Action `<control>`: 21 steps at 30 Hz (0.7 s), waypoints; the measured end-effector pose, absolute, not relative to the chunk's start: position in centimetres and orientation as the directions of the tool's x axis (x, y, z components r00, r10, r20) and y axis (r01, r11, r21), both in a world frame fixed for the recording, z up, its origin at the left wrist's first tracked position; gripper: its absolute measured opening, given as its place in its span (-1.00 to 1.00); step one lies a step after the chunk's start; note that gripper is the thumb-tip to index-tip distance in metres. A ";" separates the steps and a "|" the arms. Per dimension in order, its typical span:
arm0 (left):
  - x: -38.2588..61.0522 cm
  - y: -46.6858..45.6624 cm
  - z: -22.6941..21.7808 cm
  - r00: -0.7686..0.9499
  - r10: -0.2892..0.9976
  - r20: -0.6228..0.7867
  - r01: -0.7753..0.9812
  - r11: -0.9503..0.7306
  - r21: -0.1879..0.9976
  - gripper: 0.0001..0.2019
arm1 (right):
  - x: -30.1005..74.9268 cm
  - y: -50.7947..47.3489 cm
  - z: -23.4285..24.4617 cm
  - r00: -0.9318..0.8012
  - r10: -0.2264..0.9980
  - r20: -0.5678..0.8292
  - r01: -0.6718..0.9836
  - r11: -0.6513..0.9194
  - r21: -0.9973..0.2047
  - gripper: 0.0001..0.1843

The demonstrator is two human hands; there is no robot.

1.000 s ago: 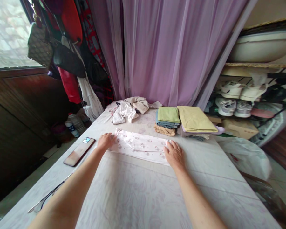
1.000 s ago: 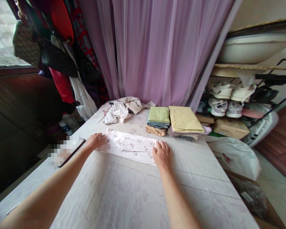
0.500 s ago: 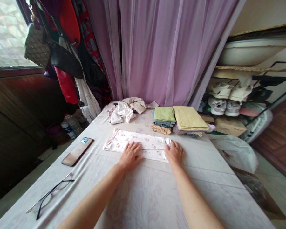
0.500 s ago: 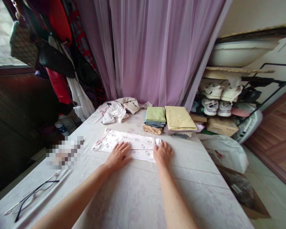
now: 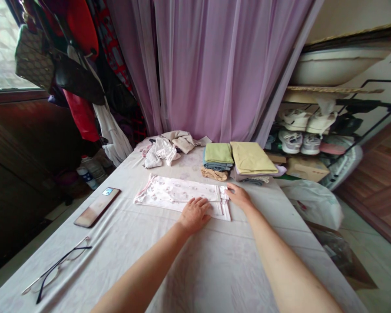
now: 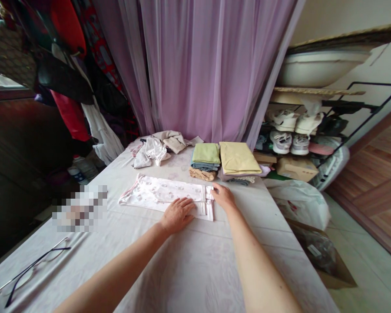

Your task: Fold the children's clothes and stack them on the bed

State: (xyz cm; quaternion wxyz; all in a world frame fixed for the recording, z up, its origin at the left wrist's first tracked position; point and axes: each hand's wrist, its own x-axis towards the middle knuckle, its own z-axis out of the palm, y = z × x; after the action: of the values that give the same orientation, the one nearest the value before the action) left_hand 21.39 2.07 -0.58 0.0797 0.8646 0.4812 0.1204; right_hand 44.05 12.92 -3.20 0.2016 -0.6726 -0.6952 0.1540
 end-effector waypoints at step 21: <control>8.6 3.7 -1.1 -0.117 0.952 0.284 0.969 0.048 0.241 -0.57 | 43.0 7.2 -6.7 0.230 0.880 0.417 0.737 0.123 -0.665 -0.49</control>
State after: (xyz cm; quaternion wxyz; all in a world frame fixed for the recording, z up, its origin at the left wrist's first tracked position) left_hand 8.58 3.65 -1.13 -0.0236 0.6639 0.7234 0.1882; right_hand 42.96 7.18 -6.70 0.4279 -0.6570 -0.6150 0.0835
